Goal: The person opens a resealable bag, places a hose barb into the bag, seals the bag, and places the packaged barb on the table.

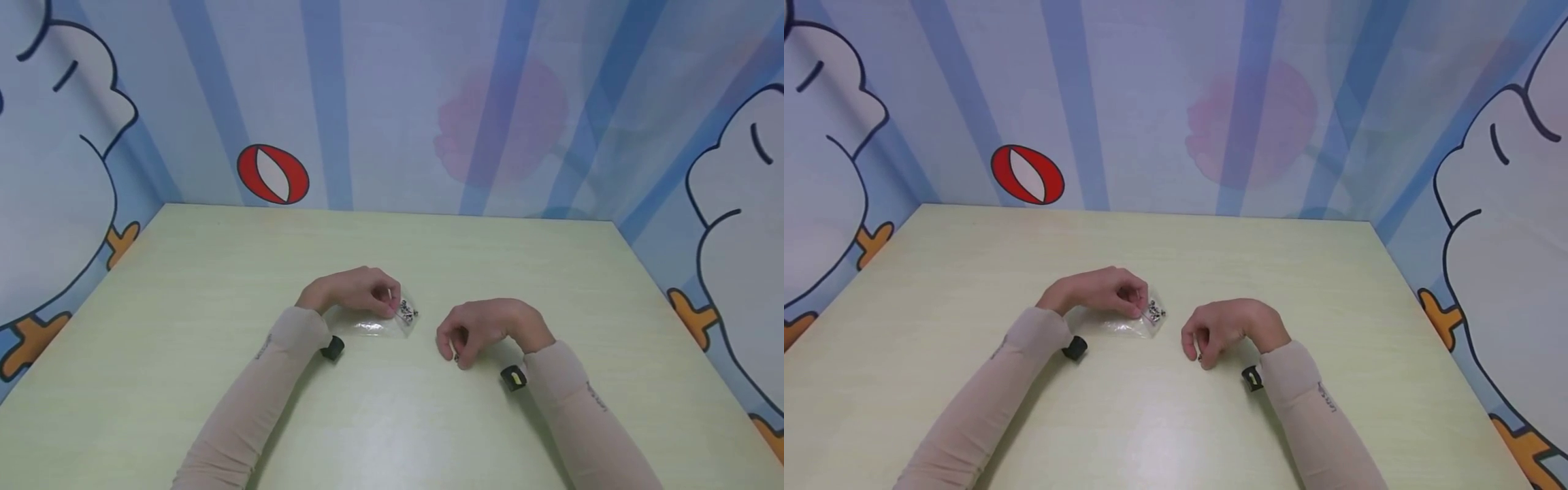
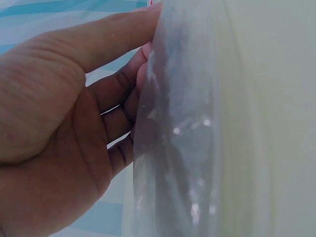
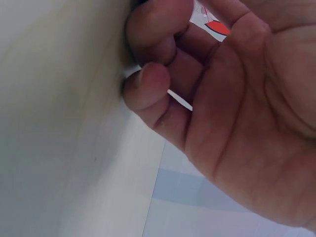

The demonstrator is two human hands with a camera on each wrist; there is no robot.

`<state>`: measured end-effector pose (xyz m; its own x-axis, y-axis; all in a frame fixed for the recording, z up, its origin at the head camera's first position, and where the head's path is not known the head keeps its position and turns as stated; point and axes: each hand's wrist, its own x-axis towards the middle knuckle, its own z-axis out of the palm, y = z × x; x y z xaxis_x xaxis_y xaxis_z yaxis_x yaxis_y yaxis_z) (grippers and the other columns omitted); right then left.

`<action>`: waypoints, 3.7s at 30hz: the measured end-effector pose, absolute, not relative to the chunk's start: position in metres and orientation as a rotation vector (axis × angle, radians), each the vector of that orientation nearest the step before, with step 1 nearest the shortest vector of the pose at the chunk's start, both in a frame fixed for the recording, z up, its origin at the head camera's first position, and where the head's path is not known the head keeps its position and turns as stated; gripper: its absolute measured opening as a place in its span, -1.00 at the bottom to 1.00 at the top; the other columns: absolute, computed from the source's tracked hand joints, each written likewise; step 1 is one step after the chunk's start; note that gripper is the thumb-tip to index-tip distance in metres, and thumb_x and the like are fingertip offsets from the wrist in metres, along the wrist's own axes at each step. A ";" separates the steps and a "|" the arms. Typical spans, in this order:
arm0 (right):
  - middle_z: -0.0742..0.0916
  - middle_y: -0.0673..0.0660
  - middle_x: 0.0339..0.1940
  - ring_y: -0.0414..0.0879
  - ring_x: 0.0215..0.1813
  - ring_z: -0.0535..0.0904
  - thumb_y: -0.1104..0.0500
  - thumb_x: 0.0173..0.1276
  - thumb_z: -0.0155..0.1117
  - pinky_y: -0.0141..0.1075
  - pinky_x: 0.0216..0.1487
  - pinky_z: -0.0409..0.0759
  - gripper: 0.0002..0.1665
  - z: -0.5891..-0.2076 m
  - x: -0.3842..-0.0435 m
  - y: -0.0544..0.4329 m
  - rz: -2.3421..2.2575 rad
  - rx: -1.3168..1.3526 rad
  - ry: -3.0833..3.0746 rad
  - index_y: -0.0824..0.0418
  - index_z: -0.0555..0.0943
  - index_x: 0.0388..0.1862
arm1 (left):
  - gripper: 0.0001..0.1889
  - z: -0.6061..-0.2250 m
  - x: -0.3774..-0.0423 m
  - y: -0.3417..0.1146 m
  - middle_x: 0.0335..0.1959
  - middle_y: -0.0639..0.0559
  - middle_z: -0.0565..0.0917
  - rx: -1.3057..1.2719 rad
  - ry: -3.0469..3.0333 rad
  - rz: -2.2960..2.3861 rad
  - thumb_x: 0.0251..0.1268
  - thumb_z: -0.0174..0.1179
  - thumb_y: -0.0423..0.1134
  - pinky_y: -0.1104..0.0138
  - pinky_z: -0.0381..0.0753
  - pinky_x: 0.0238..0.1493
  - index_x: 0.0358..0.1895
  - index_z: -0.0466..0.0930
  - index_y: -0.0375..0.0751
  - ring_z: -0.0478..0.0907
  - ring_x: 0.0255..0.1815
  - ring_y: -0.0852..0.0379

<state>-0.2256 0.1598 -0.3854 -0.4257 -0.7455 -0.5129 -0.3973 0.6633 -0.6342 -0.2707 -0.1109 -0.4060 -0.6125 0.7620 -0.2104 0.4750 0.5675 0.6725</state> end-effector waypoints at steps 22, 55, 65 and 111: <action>0.60 -0.07 -0.49 -0.22 -0.41 0.45 0.30 0.26 0.39 -0.30 -0.27 0.44 -0.87 -0.386 -0.236 0.154 -0.557 -0.906 2.221 0.06 0.66 -0.35 | -0.97 -0.407 -0.272 -0.113 -0.36 0.14 0.61 0.998 2.317 0.797 0.36 0.28 -0.28 0.30 0.45 -0.08 -0.20 0.65 -0.12 0.50 -0.28 0.18; 0.70 -0.05 -0.32 -0.14 -0.27 0.56 0.34 0.37 0.22 -0.29 -0.23 0.54 -0.85 -0.378 -0.265 0.117 -0.757 -1.127 2.330 0.17 0.70 -0.20 | -0.95 -0.406 -0.272 -0.111 -0.33 0.16 0.65 1.061 2.309 0.785 0.35 0.29 -0.29 0.32 0.47 -0.09 -0.21 0.64 -0.05 0.53 -0.27 0.21; 0.71 -0.02 -0.28 -0.13 -0.22 0.58 0.38 0.35 0.18 -0.28 -0.19 0.57 -0.80 -0.381 -0.264 0.114 -0.742 -1.143 2.335 0.15 0.68 -0.20 | -0.90 -0.405 -0.272 -0.112 -0.26 0.14 0.68 1.024 2.280 0.807 0.36 0.29 -0.29 0.30 0.51 -0.03 -0.12 0.69 -0.05 0.58 -0.21 0.20; 0.76 0.03 -0.24 0.00 -0.34 0.66 0.02 0.47 0.23 -0.18 -0.18 0.55 -0.82 -0.370 -0.261 0.131 -0.653 -0.845 2.385 0.04 0.64 -0.06 | -0.95 -0.403 -0.273 -0.105 -0.32 0.14 0.71 0.927 2.515 0.961 0.35 0.31 -0.23 0.32 0.59 -0.19 -0.24 0.72 -0.09 0.62 -0.29 0.18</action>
<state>-0.2609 0.1305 -0.3700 -0.6689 -0.6760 -0.3093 -0.4240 0.6887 -0.5882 -0.2728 -0.1046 -0.4026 -0.7497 0.6605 -0.0409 0.4649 0.5696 0.6778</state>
